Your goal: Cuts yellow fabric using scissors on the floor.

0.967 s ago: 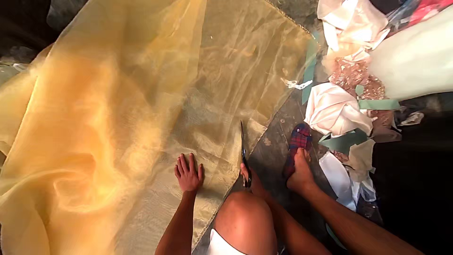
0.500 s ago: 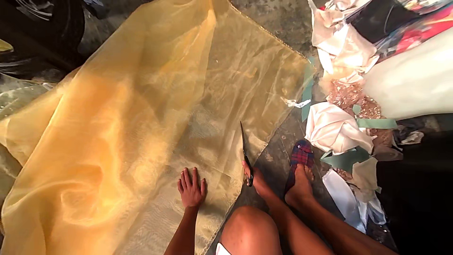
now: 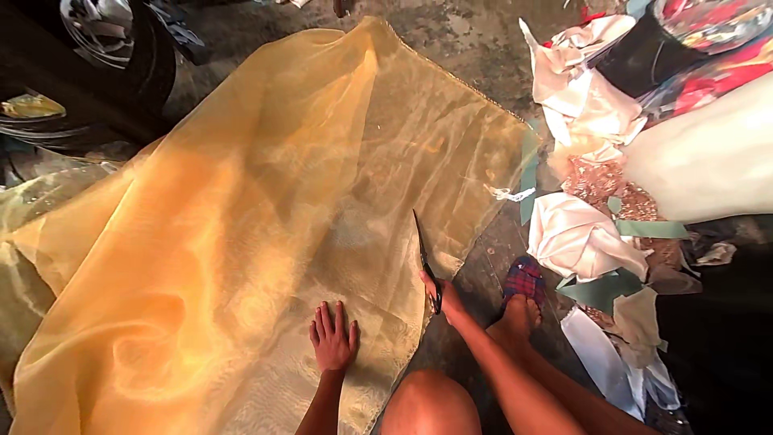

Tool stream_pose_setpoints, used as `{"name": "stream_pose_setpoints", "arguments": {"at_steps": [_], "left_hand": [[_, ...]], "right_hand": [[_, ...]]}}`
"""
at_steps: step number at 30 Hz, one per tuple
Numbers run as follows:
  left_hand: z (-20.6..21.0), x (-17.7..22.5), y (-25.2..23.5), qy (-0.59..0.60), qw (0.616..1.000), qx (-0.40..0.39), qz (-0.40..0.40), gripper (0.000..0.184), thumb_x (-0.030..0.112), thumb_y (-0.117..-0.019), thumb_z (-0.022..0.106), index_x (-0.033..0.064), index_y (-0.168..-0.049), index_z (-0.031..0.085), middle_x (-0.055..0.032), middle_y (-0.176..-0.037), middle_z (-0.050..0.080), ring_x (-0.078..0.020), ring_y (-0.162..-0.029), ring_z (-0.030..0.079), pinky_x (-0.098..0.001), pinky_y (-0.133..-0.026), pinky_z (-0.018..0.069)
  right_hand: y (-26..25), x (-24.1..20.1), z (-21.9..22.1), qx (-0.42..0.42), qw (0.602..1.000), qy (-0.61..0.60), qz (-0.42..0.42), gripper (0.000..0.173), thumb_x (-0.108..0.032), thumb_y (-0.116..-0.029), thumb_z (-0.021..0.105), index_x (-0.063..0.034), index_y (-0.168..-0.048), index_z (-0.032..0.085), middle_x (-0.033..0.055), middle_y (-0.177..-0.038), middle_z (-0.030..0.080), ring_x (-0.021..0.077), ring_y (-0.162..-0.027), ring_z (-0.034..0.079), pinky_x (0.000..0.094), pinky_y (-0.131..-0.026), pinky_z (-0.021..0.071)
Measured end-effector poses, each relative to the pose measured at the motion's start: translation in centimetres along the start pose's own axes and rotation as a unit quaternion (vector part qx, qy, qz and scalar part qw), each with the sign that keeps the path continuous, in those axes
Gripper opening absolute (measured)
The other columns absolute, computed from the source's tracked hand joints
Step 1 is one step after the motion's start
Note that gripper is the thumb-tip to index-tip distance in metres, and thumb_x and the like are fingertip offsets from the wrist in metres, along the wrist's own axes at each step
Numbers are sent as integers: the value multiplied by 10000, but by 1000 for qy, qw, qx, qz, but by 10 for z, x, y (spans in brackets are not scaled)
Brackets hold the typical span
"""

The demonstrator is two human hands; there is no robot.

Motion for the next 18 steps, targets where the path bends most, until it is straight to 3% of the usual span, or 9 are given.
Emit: {"name": "stream_pose_setpoints", "arguments": {"at_steps": [5, 9, 11, 16, 18], "left_hand": [[1, 0, 0, 2, 1000, 7, 3, 710, 564, -1035, 263, 102, -1503, 531, -319, -1529, 447, -495, -1422, 436, -656, -1148, 284], [0, 0, 0, -9, 1000, 18, 3, 708, 569, -1034, 250, 120, -1500, 537, -308, -1518, 467, -477, -1420, 447, -643, -1145, 294], [0, 1, 1, -12, 1000, 15, 3, 710, 573, -1036, 244, 124, -1501, 537, -305, -1523, 464, -468, -1426, 442, -632, -1152, 287], [0, 2, 0, -21, 999, 23, 6, 702, 574, -1039, 232, 139, -1496, 541, -305, -1500, 488, -456, -1412, 463, -619, -1143, 297], [0, 1, 1, -24, 999, 20, 6, 700, 576, -1038, 233, 147, -1500, 535, -306, -1492, 495, -451, -1409, 468, -616, -1142, 301]], "right_hand": [[-23, -30, -2, -49, 999, 12, 0, 535, -524, -1080, 412, -37, -994, 616, 25, -811, 512, 109, -657, 483, 289, -618, 430], [-41, -36, -6, 5, 1000, 15, -8, 513, -516, -1042, 530, -64, -811, 605, -1, -669, 495, 104, -550, 465, 290, -546, 422], [-41, -37, -8, 8, 1000, 3, -13, 504, -496, -1045, 538, -72, -781, 602, -10, -644, 500, 94, -527, 471, 276, -525, 428], [-56, -68, -12, -36, 999, -3, 9, 491, -486, -1083, 439, -43, -959, 610, 18, -772, 505, 108, -622, 484, 280, -596, 441], [-67, -74, -15, -26, 1000, 7, 9, 493, -490, -1072, 473, -42, -923, 614, 20, -738, 508, 111, -583, 488, 283, -562, 448]]}}
Point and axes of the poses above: each hand's wrist, its own y-axis away from the middle knuckle, its own z-axis out of the palm, x = y × z, the point moved 6 cm from there along -y, towards the middle knuckle
